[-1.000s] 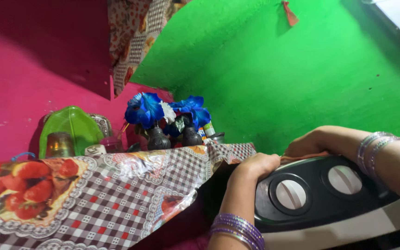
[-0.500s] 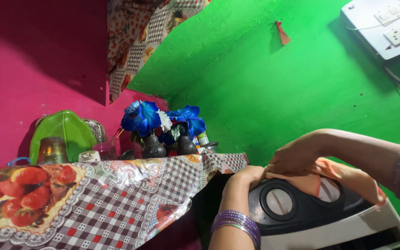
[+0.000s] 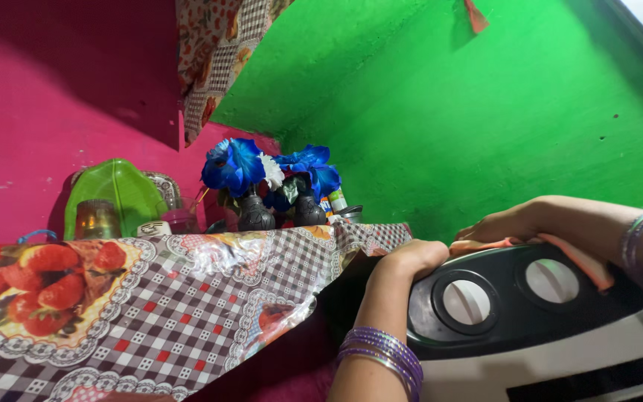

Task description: The person cleans a portable air cooler using a cloth. They wipe the top control panel, the front grille, and the side of the unit. The person also moves the cooler slightly to access different areas for cleaning.

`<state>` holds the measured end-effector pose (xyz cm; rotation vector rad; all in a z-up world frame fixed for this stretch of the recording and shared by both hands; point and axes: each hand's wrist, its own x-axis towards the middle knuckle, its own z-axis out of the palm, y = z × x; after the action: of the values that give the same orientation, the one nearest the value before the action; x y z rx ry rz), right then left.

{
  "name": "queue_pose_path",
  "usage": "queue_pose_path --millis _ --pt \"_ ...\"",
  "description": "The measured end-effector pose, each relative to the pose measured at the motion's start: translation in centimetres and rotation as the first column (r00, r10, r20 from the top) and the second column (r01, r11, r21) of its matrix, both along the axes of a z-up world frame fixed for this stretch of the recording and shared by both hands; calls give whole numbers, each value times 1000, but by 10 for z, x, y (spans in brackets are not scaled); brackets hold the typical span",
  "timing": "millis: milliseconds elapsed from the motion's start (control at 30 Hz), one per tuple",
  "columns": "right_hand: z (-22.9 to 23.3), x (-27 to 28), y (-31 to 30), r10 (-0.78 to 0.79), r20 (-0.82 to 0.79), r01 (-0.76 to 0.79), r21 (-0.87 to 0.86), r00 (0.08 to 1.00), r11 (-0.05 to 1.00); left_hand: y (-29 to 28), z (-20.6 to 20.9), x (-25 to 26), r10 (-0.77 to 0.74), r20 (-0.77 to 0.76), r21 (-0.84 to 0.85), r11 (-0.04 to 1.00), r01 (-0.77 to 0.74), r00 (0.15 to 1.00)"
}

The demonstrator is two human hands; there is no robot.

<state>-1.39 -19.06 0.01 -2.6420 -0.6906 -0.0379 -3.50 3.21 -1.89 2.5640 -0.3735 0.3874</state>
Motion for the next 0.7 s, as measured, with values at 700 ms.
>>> queue_pose_path --millis 700 --pt "-9 -145 28 131 159 -142 66 979 988 -15 7 -5 194 170 -2 981 -196 966"
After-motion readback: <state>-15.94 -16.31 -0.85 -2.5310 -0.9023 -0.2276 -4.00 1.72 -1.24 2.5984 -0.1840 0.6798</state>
